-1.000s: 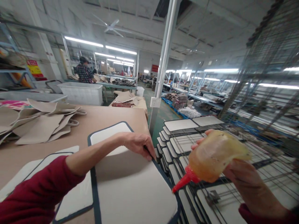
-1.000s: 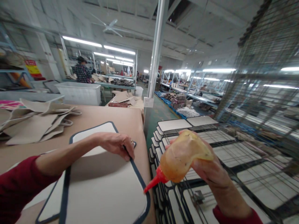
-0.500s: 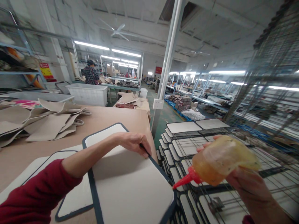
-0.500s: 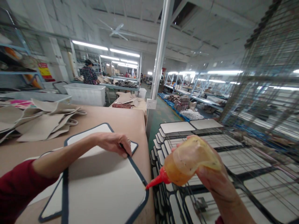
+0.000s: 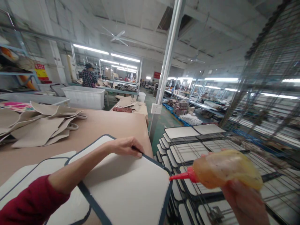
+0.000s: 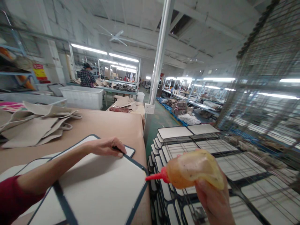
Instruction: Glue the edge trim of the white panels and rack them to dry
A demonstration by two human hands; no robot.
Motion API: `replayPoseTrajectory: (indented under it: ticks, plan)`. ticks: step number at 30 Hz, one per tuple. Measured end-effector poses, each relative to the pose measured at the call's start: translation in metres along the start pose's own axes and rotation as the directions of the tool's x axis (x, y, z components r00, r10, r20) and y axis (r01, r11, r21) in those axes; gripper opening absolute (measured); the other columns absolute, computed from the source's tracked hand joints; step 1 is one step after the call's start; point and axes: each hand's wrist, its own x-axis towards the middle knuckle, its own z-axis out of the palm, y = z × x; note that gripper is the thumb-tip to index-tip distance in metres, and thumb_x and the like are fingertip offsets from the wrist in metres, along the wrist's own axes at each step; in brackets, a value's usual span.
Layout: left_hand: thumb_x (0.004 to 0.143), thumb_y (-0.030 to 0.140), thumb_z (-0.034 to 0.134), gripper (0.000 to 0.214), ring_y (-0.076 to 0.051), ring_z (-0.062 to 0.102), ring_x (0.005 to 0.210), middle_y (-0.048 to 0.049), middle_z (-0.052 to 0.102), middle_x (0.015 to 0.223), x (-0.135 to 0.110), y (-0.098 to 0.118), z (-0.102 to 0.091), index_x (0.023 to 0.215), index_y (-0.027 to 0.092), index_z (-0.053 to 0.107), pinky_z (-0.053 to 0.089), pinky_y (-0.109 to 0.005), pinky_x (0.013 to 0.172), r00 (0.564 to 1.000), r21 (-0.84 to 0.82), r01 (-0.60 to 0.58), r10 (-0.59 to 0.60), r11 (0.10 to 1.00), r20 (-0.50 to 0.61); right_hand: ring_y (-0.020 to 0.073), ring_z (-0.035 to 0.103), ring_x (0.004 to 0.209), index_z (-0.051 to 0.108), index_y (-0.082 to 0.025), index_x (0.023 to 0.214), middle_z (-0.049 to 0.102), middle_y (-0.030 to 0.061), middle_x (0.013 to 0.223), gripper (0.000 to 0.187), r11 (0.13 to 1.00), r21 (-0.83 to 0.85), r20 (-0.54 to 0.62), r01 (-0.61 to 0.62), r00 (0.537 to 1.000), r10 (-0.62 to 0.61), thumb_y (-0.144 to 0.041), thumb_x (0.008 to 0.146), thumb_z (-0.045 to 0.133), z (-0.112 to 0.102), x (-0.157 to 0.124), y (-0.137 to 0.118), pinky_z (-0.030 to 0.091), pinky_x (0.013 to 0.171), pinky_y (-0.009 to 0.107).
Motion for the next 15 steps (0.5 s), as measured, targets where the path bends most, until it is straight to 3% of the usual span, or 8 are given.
replayPoseTrajectory:
  ticks: [7, 15]
  plan:
    - [0.086, 0.048, 0.059, 0.04, -0.01, 0.037, 0.06, 0.0026, 0.045, 0.063, -0.004, -0.015, 0.002, 0.075, 0.01, 0.065, 0.03, -0.02, 0.054, 0.994, 0.079, 0.056, -0.048, 0.995, -0.097, 0.0359, 0.069, 0.093, 0.062, -0.025, 0.125, 0.071, 0.0134, 0.104, 0.064, 0.999, 0.045, 0.052, 0.002, 0.999, -0.004, -0.034, 0.065, 0.08, -0.026, 0.016, 0.029, 0.059, 0.079, 0.052]
    - [0.083, 0.045, 0.059, 0.035, -0.011, 0.04, 0.062, 0.0028, 0.046, 0.063, -0.007, -0.013, 0.006, 0.072, 0.012, 0.063, 0.031, -0.021, 0.057, 0.978, 0.109, 0.074, -0.051, 0.991, -0.202, 0.0307, 0.069, 0.09, 0.064, -0.024, 0.122, 0.071, 0.0103, 0.103, 0.059, 0.999, 0.054, 0.003, 0.0, 1.0, 0.0, -0.034, 0.066, 0.081, -0.003, 0.003, 0.022, 0.059, 0.079, 0.045]
